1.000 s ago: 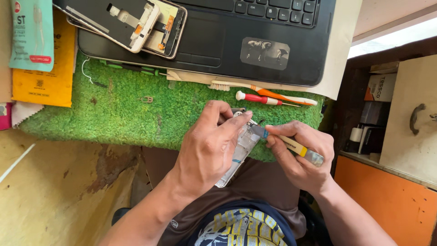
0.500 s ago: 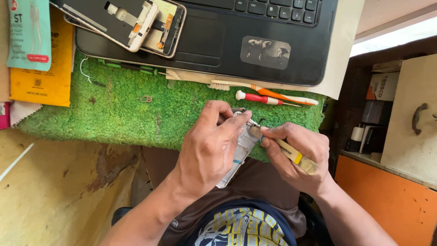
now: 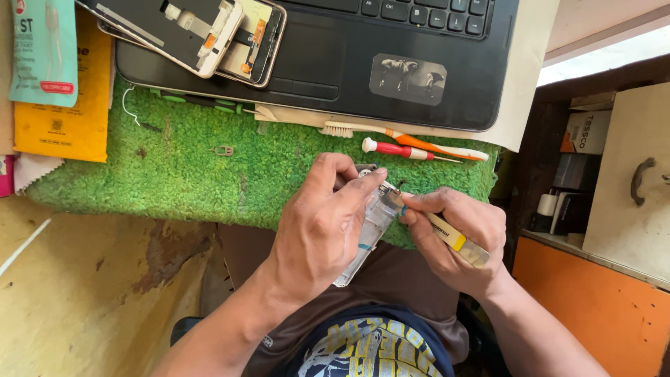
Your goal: The person repairs a disassembled smartphone at a workbench, holding the phone frame and manipulating small internal components with their fingers. They use a metal pry tool and a small brush on the frame, reposition small parts, and set the phone frame down on the bench at the end.
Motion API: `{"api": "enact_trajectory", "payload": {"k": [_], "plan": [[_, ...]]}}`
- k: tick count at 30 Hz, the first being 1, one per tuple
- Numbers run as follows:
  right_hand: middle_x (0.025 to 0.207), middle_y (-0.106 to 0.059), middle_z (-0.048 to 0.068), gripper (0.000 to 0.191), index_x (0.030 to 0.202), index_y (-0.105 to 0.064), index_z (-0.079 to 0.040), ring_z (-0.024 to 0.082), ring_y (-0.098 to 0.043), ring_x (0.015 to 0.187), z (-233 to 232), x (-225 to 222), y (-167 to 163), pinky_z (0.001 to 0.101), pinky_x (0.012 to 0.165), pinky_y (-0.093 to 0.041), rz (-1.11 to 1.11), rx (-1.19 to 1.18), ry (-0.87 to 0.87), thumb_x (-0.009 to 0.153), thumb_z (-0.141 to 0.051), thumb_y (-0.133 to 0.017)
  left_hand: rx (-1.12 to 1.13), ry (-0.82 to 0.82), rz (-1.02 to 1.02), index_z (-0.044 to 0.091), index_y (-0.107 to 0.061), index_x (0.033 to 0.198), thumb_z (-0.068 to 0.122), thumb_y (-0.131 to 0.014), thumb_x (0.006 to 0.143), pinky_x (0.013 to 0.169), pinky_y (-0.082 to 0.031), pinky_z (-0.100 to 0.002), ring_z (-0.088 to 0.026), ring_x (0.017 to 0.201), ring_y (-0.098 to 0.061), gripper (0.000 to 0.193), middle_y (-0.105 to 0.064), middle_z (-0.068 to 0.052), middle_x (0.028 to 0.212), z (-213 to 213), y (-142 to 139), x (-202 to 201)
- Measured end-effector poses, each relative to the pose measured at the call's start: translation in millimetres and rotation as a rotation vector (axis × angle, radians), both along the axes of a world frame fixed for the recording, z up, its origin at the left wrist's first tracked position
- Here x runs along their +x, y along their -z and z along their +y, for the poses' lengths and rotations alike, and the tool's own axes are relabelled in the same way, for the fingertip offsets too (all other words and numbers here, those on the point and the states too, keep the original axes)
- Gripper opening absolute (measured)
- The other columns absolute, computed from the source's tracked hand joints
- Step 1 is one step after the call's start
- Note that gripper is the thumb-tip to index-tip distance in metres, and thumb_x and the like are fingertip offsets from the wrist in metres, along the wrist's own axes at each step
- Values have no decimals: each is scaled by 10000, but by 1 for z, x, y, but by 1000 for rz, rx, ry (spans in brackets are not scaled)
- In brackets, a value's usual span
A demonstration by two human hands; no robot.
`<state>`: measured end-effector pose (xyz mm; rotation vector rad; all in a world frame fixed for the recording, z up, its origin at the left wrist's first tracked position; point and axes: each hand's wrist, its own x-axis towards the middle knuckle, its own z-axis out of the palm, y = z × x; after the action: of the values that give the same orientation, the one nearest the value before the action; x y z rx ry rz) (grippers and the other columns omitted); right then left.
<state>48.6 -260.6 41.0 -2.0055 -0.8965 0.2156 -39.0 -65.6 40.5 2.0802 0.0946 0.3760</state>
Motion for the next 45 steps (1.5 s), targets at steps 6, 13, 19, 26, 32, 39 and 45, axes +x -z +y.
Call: {"api": "enact_trajectory", "payload": {"k": [6,13,19,26,32,39,45], "plan": [[872,-752,92,118,1002,-721,24,130,-729,708,1,-5,1,244,642,-560,-60,-24,56,888,27,-750,2,3,-7,22,-702,1261,-100,-653,871,767,-556,-372,-292,901,-673,411,-581,-158,1118,0,-1,1],[883,-753,84,136,1061,-707,41,135,-760,769,2,-5,2,239,690,-585,-8,43,-1,925,52,-701,6,1,-4,19,-705,1257,-101,-652,869,764,-558,-372,-289,895,-675,409,-581,-158,1117,1,-1,-1],[870,-751,100,138,1008,-713,16,139,-740,724,0,-3,2,242,647,-560,-60,21,-27,875,30,-749,12,-1,-12,18,-705,1257,-100,-654,875,764,-559,-369,-287,899,-674,403,-580,-155,1115,0,-2,0],[880,-751,100,137,1027,-712,26,138,-738,706,0,-7,5,241,633,-561,-92,12,65,895,39,-749,-6,2,-6,22,-706,1256,-109,-647,869,753,-554,-368,-289,889,-674,413,-581,-161,1120,0,-1,-1],[902,-754,97,143,1029,-711,15,141,-746,730,-4,0,3,242,647,-569,-66,2,2,891,32,-748,5,6,-3,27,-702,1263,-104,-655,876,759,-550,-372,-294,893,-667,411,-577,-162,1111,1,0,0],[898,-753,95,164,1048,-710,23,149,-757,765,-3,-1,3,242,670,-577,-11,17,-16,890,54,-738,-4,8,-15,28,-698,1269,-102,-651,879,780,-556,-368,-287,903,-669,415,-576,-155,1110,1,0,-2],[923,-748,117,176,1060,-701,22,169,-756,791,-1,-3,4,254,699,-581,-42,37,-8,896,80,-727,-5,9,-6,26,-702,1262,-102,-651,874,768,-551,-370,-292,894,-665,412,-577,-160,1109,2,0,-4]]}}
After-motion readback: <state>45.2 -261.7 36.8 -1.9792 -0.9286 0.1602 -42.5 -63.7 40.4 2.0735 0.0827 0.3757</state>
